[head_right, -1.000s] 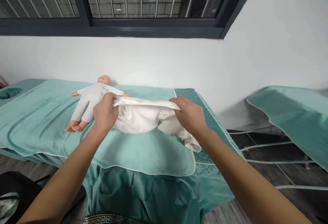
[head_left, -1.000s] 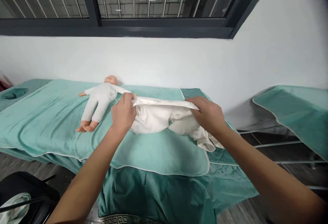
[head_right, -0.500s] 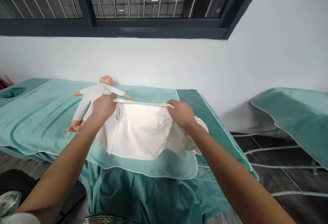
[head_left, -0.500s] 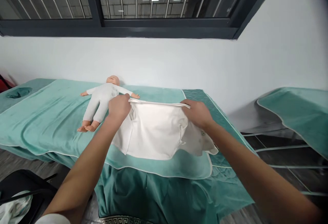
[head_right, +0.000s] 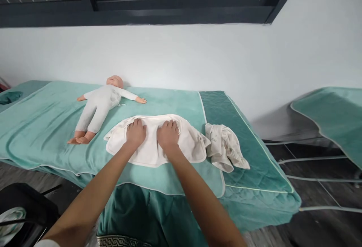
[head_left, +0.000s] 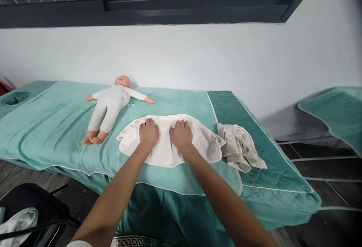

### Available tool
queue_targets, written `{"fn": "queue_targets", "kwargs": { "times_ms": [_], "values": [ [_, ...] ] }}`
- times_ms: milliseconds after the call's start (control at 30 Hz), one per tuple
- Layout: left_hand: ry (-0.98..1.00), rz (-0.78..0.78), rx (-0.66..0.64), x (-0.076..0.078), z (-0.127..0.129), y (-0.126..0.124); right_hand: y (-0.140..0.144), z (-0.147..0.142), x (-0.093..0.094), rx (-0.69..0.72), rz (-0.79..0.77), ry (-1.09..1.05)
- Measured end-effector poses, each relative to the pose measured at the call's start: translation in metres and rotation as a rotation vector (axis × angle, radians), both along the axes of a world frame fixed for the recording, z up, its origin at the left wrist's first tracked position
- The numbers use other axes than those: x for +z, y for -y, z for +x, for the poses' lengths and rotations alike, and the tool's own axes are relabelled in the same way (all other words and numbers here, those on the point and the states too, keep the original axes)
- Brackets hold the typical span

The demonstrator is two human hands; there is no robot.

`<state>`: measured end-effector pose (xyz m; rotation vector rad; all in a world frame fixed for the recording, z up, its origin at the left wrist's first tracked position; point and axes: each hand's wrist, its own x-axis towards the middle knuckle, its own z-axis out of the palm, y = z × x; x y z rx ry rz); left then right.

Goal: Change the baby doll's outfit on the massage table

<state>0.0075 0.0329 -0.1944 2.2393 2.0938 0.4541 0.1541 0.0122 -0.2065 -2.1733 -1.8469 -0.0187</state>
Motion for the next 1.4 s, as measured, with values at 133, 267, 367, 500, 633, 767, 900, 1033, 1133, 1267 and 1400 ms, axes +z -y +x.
{"fn": "queue_targets", "kwargs": {
  "times_ms": [133, 267, 367, 500, 633, 767, 900, 1033, 1133, 1267, 1400],
  "values": [
    [0.068, -0.023, 0.072, 0.009, 0.003, -0.008, -0.014, 0.002, 0.006, -0.111, -0.047, -0.04],
    [0.171, 0.04, 0.073, 0.008, 0.016, -0.011, -0.019, 0.001, 0.008, -0.207, 0.038, -0.061],
    [0.197, 0.064, 0.11, 0.008, 0.02, -0.017, -0.02, 0.004, 0.006, -0.181, 0.067, -0.031],
    [0.192, 0.05, 0.147, 0.011, 0.02, -0.035, -0.029, 0.015, 0.009, -0.118, 0.061, 0.045],
    [0.176, 0.006, 0.157, 0.009, 0.026, -0.065, -0.055, 0.025, 0.014, -0.075, 0.041, 0.095],
    [0.144, -0.003, 0.145, -0.002, 0.032, -0.094, -0.084, 0.036, 0.009, -0.086, 0.011, 0.099],
    [0.107, -0.033, 0.128, -0.012, 0.036, -0.111, -0.099, 0.046, -0.006, -0.085, -0.026, 0.075],
    [0.112, -0.068, 0.152, -0.015, 0.039, -0.119, -0.108, 0.048, -0.014, -0.07, -0.037, 0.056],
    [0.111, -0.07, 0.152, -0.015, 0.039, -0.121, -0.115, 0.046, -0.013, -0.066, -0.058, 0.031],
    [0.12, -0.06, 0.152, -0.016, 0.039, -0.115, -0.117, 0.045, -0.01, -0.042, -0.103, 0.022],
    [0.094, -0.031, 0.125, -0.019, 0.037, -0.099, -0.106, 0.045, -0.01, 0.021, -0.088, 0.054]
  ]
}}
